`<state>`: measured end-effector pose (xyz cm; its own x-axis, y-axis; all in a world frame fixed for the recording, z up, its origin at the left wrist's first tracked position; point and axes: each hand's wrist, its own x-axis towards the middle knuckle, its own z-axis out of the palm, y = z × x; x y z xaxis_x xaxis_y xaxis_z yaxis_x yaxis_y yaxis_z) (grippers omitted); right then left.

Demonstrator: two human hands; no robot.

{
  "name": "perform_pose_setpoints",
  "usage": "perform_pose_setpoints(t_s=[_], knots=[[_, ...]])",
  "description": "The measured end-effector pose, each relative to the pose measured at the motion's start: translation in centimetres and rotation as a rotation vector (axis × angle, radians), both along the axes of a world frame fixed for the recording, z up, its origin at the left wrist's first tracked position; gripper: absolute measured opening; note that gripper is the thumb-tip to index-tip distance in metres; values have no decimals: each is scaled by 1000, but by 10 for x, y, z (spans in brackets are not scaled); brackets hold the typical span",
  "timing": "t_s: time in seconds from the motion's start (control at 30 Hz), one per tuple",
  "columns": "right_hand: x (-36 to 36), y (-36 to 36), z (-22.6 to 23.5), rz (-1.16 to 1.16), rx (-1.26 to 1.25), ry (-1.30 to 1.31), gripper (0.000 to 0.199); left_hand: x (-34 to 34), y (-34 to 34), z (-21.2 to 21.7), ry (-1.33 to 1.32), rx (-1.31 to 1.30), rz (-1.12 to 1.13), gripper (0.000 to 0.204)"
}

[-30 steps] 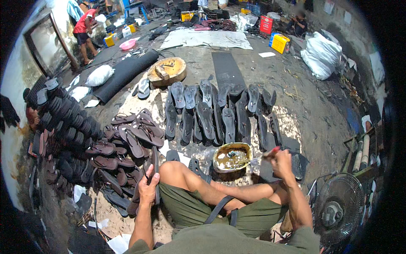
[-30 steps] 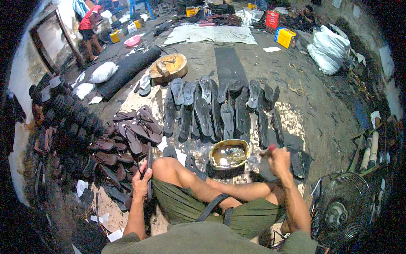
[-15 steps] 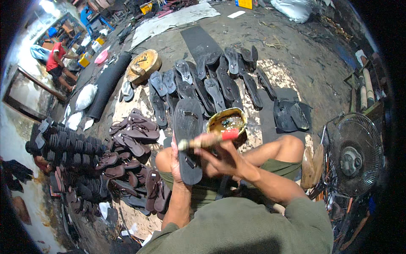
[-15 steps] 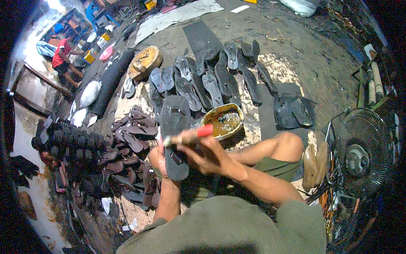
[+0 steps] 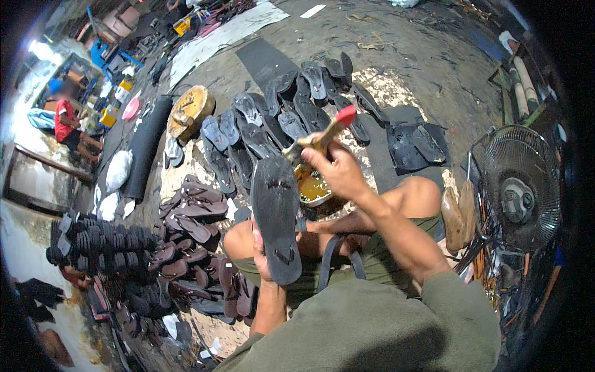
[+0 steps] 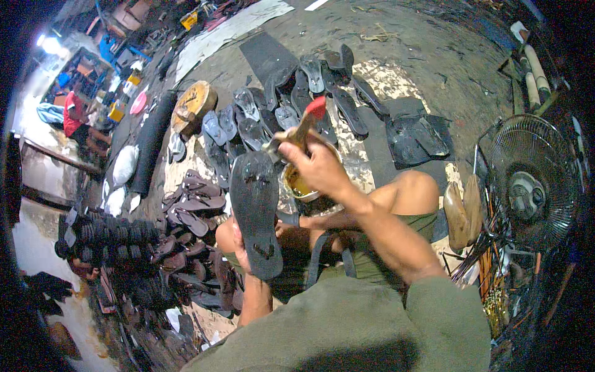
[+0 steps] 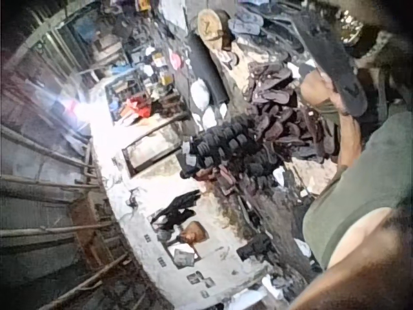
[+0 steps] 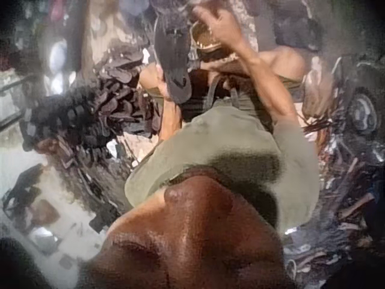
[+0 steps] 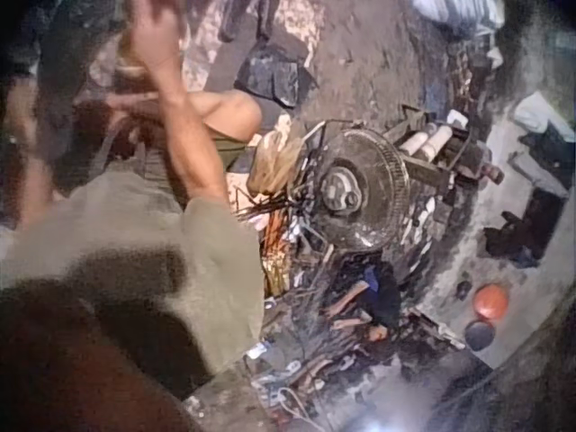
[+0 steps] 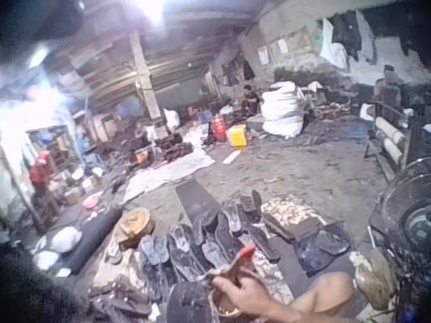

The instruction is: The person sits on the floor and repeatedly picks up black sandals, dips a brush into a container of dark liquid, and applies the liquid to the soles and straps. The person places each treated sandal back on the floor and continues with the next one.

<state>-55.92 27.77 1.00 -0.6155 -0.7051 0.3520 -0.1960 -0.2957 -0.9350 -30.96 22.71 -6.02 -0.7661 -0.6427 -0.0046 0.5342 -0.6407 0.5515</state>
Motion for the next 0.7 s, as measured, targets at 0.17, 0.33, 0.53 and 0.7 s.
perform_pose_setpoints(t_s=[0.17, 0.33, 0.53, 0.7], knots=[[2, -20, 27, -43, -154, 508, 21, -22, 1, 18, 75, 111, 28, 54], [81, 25, -28, 113, -83, 387, 24, -54, -38, 28, 56, 168, 156, 61], [84, 51, -8, 212, -136, 466, 26, -67, -64, 11, -86, 195, 218, 48], [20, -21, -38, 85, -107, 646, 19, -91, -20, 19, 179, 436, -12, 52]])
